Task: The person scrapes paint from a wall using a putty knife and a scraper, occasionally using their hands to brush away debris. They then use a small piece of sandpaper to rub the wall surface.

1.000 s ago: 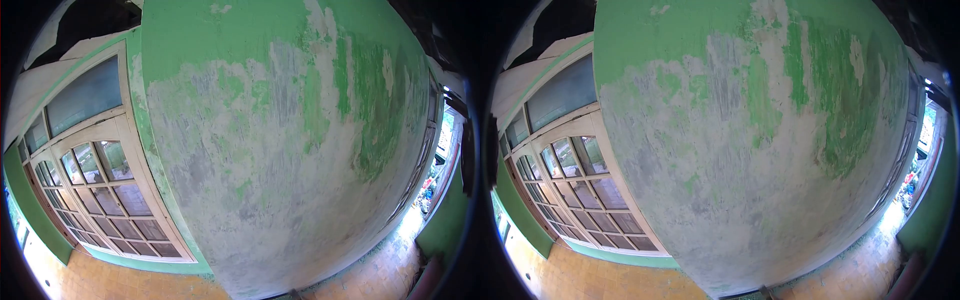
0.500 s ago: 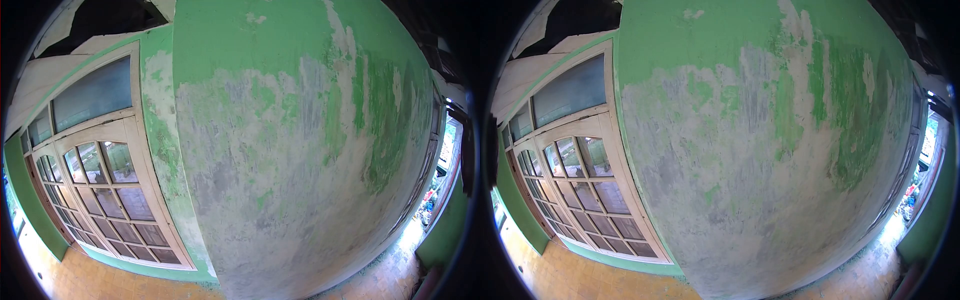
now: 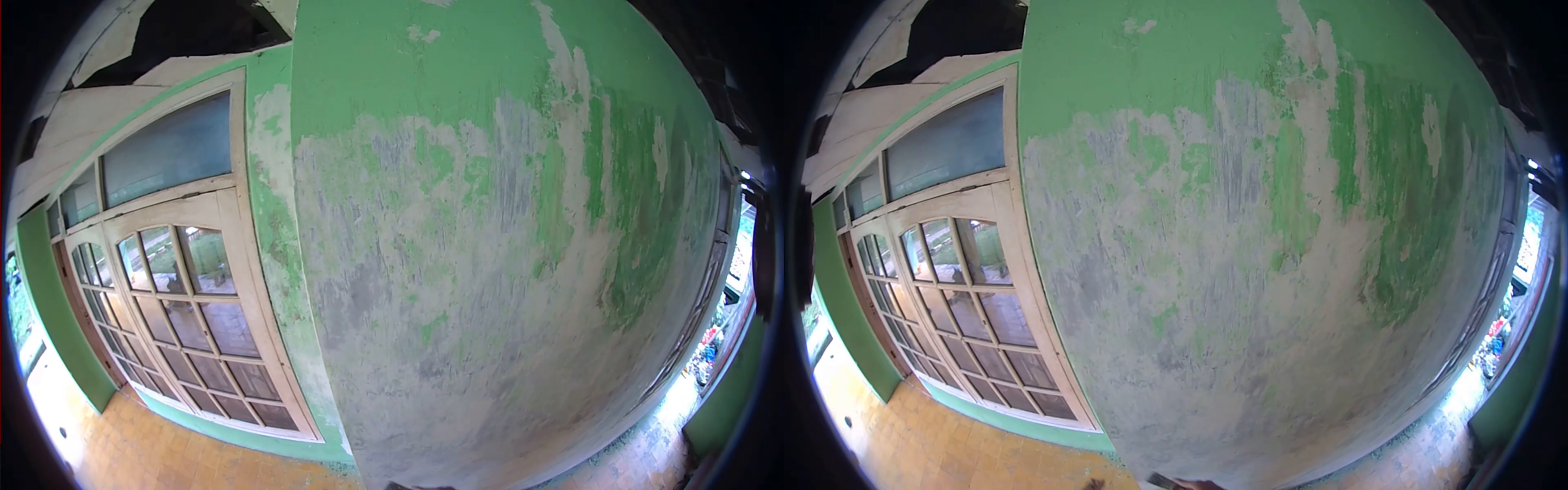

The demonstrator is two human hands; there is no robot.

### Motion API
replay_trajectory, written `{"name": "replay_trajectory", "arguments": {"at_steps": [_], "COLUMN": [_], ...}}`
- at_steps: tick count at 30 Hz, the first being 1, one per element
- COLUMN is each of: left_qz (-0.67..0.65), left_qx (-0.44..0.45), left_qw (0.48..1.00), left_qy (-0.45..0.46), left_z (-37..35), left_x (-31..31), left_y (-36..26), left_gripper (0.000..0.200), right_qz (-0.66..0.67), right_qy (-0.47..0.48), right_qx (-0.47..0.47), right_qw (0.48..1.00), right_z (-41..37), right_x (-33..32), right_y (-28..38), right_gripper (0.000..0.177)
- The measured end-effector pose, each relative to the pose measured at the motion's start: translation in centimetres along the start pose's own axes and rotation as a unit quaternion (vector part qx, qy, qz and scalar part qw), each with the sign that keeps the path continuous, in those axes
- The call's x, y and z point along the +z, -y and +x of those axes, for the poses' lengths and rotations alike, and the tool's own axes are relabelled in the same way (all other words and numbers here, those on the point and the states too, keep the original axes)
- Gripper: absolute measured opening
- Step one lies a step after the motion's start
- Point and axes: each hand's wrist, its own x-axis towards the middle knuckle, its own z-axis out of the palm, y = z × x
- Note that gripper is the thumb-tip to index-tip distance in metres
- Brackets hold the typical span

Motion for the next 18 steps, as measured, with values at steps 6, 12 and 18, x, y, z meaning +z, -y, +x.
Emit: {"name": "replay_trajectory", "arguments": {"at_steps": [6,12,18], "left_qz": [0.032,0.100,0.156], "left_qx": [0.372,0.703,0.824], "left_qw": [0.875,0.585,0.420], "left_qy": [-0.307,-0.392,-0.346], "left_z": [0.7,-18.3,-25.9], "left_x": [-13.0,-17.5,-13.2], "left_y": [-24.1,-55.7,-74.6], "left_gripper": [0.032,0.031,0.055], "right_qz": [-0.078,-0.053,-0.089], "right_qy": [0.033,-0.265,-0.369], "right_qx": [-0.134,-0.288,-0.364], "right_qw": [0.987,0.919,0.850], "right_z": [-0.1,-0.4,3.4], "right_x": [-15.4,-23.2,-24.8], "right_y": [22.7,36.3,45.4], "right_gripper": [0.065,0.060,0.055]}}
